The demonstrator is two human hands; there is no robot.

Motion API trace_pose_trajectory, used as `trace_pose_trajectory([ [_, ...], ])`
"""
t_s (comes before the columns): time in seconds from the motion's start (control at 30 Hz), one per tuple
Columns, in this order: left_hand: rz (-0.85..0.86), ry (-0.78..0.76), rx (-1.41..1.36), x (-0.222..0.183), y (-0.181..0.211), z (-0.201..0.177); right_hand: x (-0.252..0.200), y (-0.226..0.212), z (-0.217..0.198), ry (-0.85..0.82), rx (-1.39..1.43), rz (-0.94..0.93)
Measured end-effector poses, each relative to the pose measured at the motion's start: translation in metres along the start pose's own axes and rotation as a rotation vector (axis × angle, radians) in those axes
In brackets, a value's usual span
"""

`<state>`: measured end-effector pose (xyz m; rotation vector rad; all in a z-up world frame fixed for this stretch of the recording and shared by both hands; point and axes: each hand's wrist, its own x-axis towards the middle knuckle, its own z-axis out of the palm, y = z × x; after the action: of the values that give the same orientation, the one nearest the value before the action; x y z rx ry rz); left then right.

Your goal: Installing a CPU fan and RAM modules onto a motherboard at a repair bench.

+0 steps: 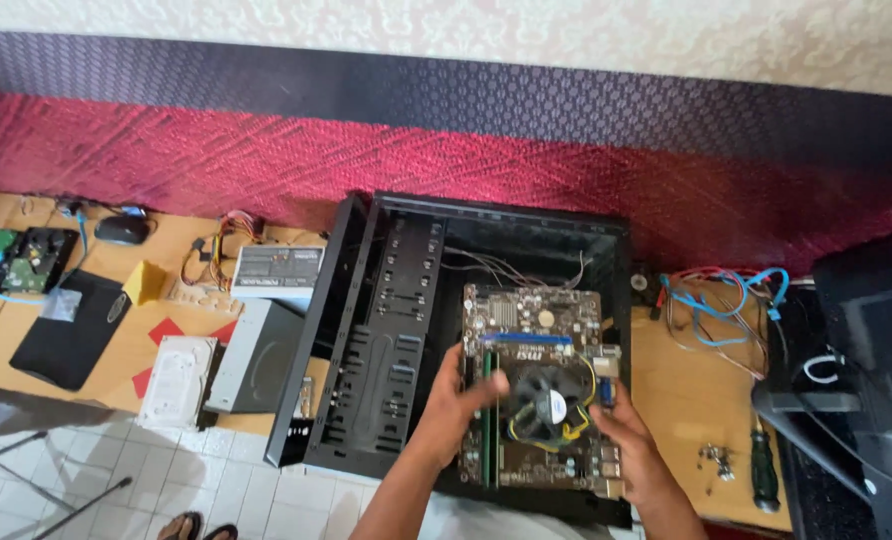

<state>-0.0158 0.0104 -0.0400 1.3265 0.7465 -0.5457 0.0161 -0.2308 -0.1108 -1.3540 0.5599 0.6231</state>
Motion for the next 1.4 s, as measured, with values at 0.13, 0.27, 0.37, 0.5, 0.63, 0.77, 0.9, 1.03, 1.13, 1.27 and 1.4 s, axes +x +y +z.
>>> trace_pose_trajectory([
  [0.13,0.094,0.199,0.038,0.016,-0.005,0.012,0.014,0.006,-0.005,-0.013,0.054,-0.091],
  [0.27,0.075,-0.100,-0.119,0.033,-0.019,-0.006,0.032,0.025,-0.024,-0.113,-0.018,-0.373],
  [0.37,0.016,-0.075,-0.141,0.031,-0.012,0.001,0.032,0.029,-0.030,-0.137,0.035,-0.323],
  [0.5,0.076,0.087,0.086,0.019,0.003,0.012,0.046,0.031,-0.034,-0.162,0.033,-0.333],
  [0.63,0.204,-0.261,-0.193,0.032,-0.008,-0.003,0.078,0.059,-0.061,-0.217,0.059,-0.374],
  [0.77,0.106,0.012,0.067,0.009,0.022,0.018,0.063,0.048,-0.044,-0.189,0.130,-0.351],
  [0.9,0.014,-0.089,0.163,0.008,0.032,0.006,0.055,0.037,-0.039,-0.174,0.065,-0.367],
  [1.03,0.041,-0.088,0.156,0.006,0.033,0.011,0.056,0.046,-0.041,-0.206,0.130,-0.404],
  [1.13,0.104,-0.023,0.122,0.014,0.027,0.014,0.056,0.043,-0.039,-0.197,0.164,-0.367],
  [1.27,0.030,-0.085,0.114,0.019,0.025,0.008,0.061,0.047,-0.044,-0.161,0.076,-0.383],
  [1.4,0.019,-0.014,0.097,0.017,0.026,0.010,0.041,0.026,-0.022,-0.138,0.154,-0.358],
])
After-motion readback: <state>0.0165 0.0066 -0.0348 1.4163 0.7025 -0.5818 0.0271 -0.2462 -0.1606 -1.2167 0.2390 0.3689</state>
